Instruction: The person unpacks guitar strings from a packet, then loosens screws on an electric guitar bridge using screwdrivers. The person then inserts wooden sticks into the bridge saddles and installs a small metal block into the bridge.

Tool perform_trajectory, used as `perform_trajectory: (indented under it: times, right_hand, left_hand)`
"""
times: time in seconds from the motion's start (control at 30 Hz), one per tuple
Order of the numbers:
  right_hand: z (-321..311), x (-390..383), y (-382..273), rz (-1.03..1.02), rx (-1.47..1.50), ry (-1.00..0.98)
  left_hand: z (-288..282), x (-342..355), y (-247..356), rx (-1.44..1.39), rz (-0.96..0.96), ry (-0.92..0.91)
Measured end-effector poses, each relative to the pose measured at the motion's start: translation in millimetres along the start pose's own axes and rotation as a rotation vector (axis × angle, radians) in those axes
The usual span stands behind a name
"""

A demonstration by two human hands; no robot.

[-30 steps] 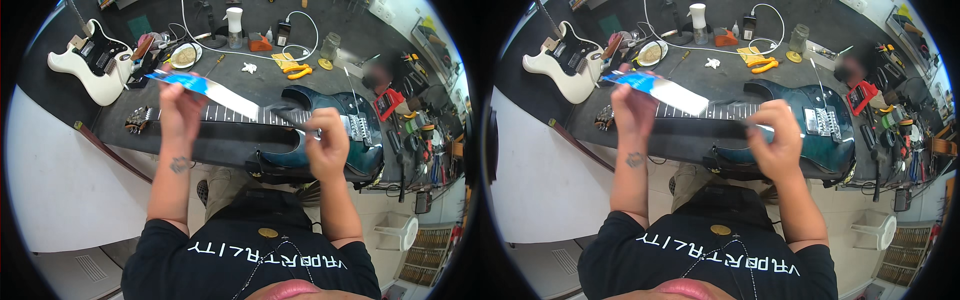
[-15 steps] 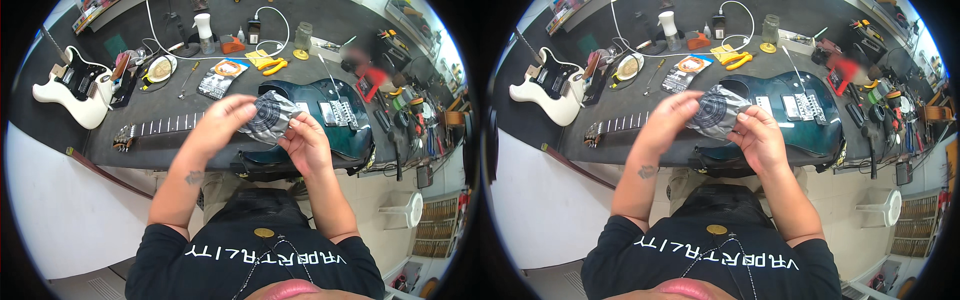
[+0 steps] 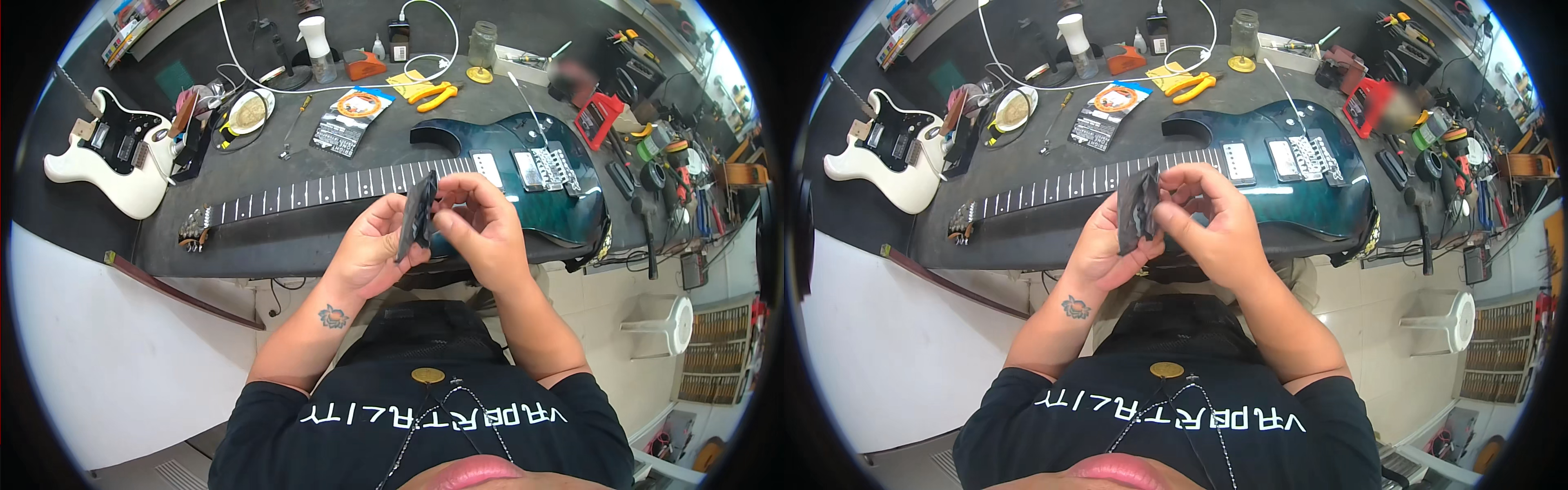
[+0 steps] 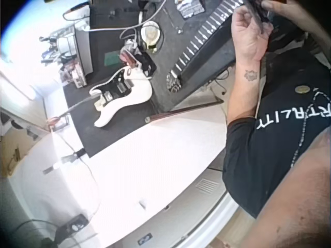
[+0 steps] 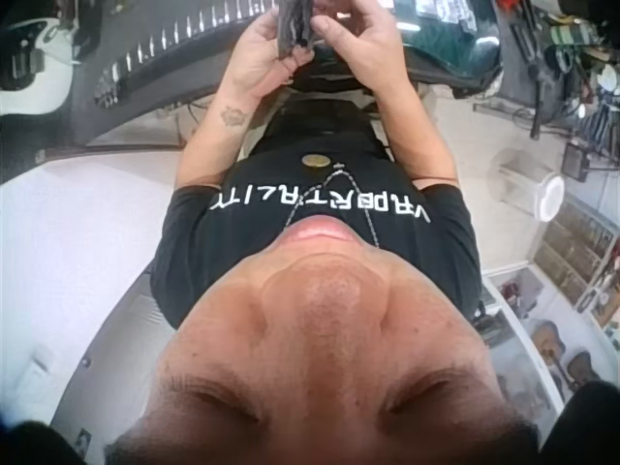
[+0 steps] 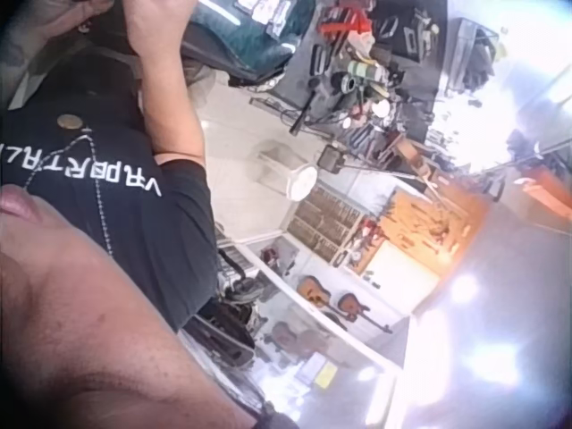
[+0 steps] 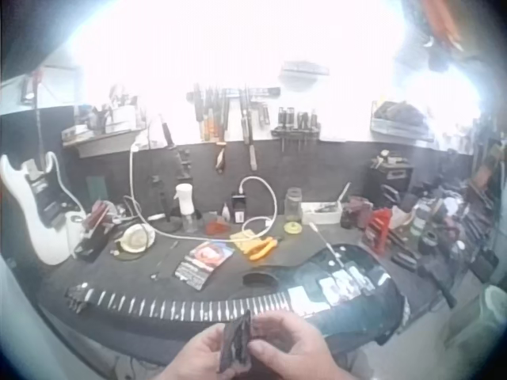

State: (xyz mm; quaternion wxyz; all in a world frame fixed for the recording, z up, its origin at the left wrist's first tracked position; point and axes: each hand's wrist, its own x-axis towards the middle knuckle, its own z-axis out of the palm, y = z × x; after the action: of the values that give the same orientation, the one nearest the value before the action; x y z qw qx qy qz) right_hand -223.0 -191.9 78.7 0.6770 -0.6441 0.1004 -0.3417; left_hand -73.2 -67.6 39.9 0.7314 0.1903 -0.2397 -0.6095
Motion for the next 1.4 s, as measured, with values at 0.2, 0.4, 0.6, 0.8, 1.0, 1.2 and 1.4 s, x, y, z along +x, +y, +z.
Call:
perform_trajectory:
  times: [0.2,0.4,0.6,0.8,1.0,1.2,1.4]
  right_hand:
    - [0.8,-5.9,7.2,-0.070,-0.353,0.089]
    - [2.9,-15.8,-13.9,-0.218,-0.702,0.149]
    - [-3.8,-25.6,-21.7,-0.413,-0.765,0.030]
    - [-25.5,-29.7,-20.6,0.132,-0.183,-0.018]
    - [-31.2,-30.1,-12.5,0.124,-0.169,-0.090]
    - [-32.8,-29.2,-6.4,0.072,-0.229,-0.097]
    - [-33.9,-22.0,-14.3,0.087,-0.182,-0.076]
  left_hand:
    - [-1.1,-5.8,-6.3,0.150,0.065,0.004]
    - [15.5,-17.0,-9.7,0.309,0.074,-0.027]
    - [32.5,-28.8,6.2,0.698,0.078,0.306]
    - [8.6,-38.4,27.2,0.571,0.111,0.246]
    - [-3.0,-40.3,16.5,0.568,0.133,0.261]
    - [24.3,-23.7,4.5,0.716,0.184,0.358]
    - [49.0,-14.4,-1.6,1.770,0.756,0.097]
